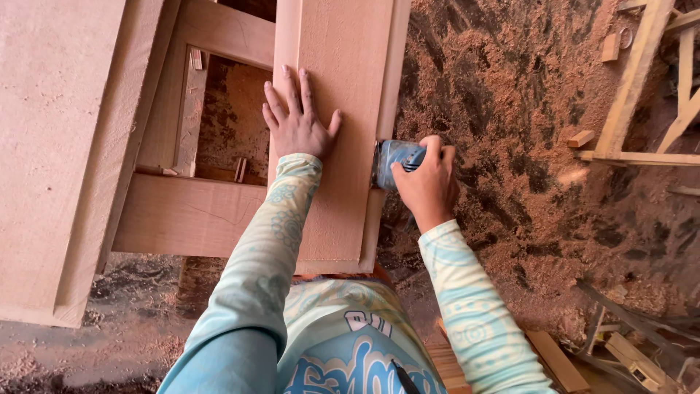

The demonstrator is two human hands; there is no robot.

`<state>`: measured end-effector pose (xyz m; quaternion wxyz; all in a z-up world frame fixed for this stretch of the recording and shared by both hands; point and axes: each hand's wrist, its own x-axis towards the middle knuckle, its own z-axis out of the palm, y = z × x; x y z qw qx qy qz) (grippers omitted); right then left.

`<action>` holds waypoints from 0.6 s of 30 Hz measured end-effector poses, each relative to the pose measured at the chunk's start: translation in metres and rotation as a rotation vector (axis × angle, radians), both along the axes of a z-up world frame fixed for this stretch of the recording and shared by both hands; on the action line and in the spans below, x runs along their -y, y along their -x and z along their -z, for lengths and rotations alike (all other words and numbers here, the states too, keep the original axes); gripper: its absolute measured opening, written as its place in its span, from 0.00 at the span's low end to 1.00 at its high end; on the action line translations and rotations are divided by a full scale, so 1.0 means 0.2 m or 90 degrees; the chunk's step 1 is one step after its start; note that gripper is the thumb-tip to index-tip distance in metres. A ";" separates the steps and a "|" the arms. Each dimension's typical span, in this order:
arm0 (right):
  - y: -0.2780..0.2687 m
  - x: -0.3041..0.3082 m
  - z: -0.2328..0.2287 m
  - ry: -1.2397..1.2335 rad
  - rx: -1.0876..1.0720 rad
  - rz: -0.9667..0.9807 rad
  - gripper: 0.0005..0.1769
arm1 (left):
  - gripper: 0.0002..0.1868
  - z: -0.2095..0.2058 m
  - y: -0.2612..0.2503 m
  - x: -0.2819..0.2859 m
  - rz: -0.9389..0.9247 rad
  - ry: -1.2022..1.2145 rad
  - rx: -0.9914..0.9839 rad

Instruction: The person uses a handheld electric sander to smooth the surface of a light-colored wooden board. They move the sander back and forth along the length of the board, generating sawdust. The person occasionally repositions the board to access different sections.

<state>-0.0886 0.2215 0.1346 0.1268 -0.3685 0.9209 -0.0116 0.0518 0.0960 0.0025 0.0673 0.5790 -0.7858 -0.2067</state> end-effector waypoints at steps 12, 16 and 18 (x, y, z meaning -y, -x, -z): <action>0.37 0.47 0.13 0.053 0.019 0.031 0.29 | 0.51 0.00 0.00 0.01 0.018 -0.011 0.038; 0.48 0.58 0.14 0.071 0.054 0.026 0.29 | 0.51 -0.02 0.01 0.03 0.026 -0.024 0.062; 0.46 0.52 0.12 0.063 0.024 0.002 0.30 | 0.51 -0.01 0.00 0.02 0.027 -0.007 0.057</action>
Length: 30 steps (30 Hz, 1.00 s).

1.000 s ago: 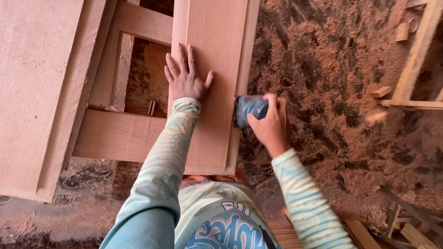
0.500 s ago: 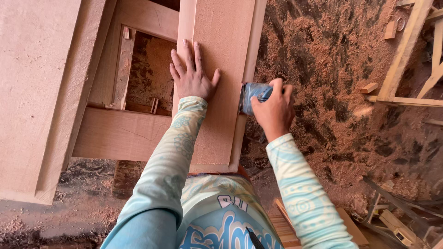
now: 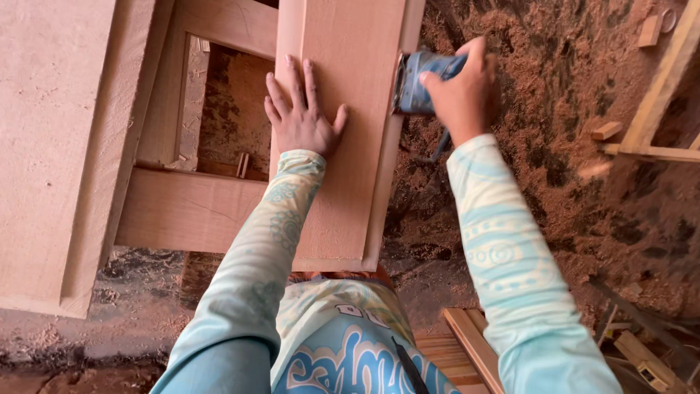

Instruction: The person uses a handheld electric sander to smooth the surface of a light-colored wooden board. They move the sander back and forth along the length of the board, generating sawdust. The person occasionally repositions the board to access different sections.

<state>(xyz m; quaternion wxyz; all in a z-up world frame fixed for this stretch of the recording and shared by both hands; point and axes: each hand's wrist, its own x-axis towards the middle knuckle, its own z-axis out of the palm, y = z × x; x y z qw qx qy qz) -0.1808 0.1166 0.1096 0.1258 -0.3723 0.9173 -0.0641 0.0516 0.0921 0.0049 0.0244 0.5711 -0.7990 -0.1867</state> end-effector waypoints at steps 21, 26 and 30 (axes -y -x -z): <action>-0.01 0.05 0.03 0.016 0.013 -0.009 0.30 | 0.51 -0.04 0.00 0.04 0.001 -0.029 0.010; 0.20 0.34 0.06 0.068 0.056 0.005 0.27 | 0.51 -0.05 0.00 0.04 -0.004 -0.003 0.010; 0.35 0.54 0.11 0.096 0.162 0.002 0.22 | 0.51 -0.05 0.01 0.03 -0.013 0.006 0.007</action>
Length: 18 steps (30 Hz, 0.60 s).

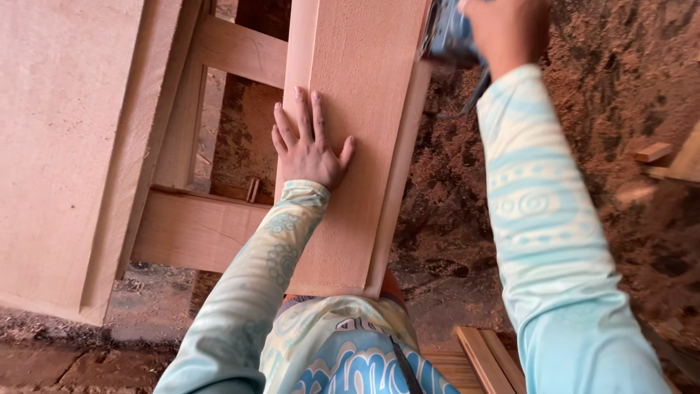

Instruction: The person uses a handheld electric sander to smooth the surface of a light-colored wooden board. They move the sander back and forth along the length of the board, generating sawdust. The person occasionally repositions the board to access different sections.

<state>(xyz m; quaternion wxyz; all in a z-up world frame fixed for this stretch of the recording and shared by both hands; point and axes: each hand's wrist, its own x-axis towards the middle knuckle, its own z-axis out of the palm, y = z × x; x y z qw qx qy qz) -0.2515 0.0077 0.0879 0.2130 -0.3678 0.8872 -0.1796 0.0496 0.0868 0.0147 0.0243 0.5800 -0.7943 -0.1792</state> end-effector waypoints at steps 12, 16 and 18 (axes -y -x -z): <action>-0.36 -0.55 -0.07 -0.027 -0.107 -0.044 0.30 | 0.52 0.04 -0.02 -0.01 -0.001 0.005 0.017; -0.63 -0.97 -0.10 -0.077 -0.097 -0.015 0.31 | 0.51 0.09 -0.01 0.00 0.010 0.040 0.011; -0.76 -1.20 -0.12 -0.105 -0.104 -0.013 0.32 | 0.51 0.11 -0.01 -0.01 0.007 0.039 0.009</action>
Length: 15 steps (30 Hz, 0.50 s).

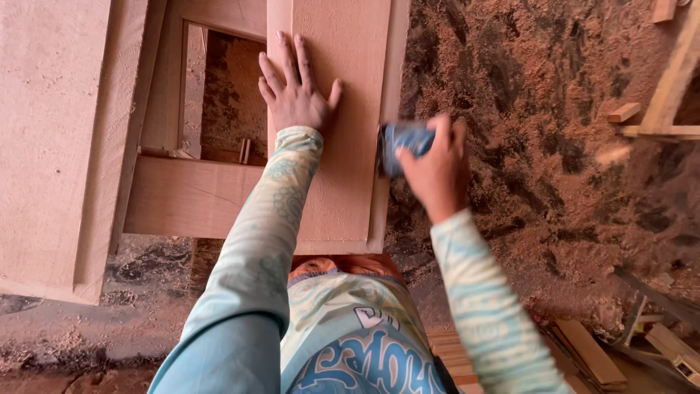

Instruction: The person uses a handheld electric sander to smooth the surface of a light-colored wooden board. They move the sander back and forth along the length of the board, generating sawdust. The person occasionally repositions the board to access different sections.

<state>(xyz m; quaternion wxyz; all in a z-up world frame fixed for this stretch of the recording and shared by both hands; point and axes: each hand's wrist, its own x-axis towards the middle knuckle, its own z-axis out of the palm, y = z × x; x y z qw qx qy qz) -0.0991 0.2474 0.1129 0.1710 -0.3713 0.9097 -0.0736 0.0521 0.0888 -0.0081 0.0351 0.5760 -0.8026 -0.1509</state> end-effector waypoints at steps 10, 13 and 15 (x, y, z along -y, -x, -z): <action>-0.49 -0.56 -0.13 0.003 -0.079 0.001 0.31 | 0.52 0.04 0.00 -0.02 -0.027 0.040 -0.042; -0.40 -0.41 -0.06 -0.018 -0.097 0.036 0.29 | 0.52 0.05 0.00 -0.02 -0.029 0.044 -0.035; -0.34 -0.31 -0.04 0.004 -0.130 0.009 0.30 | 0.51 0.05 -0.01 -0.01 -0.024 0.028 -0.033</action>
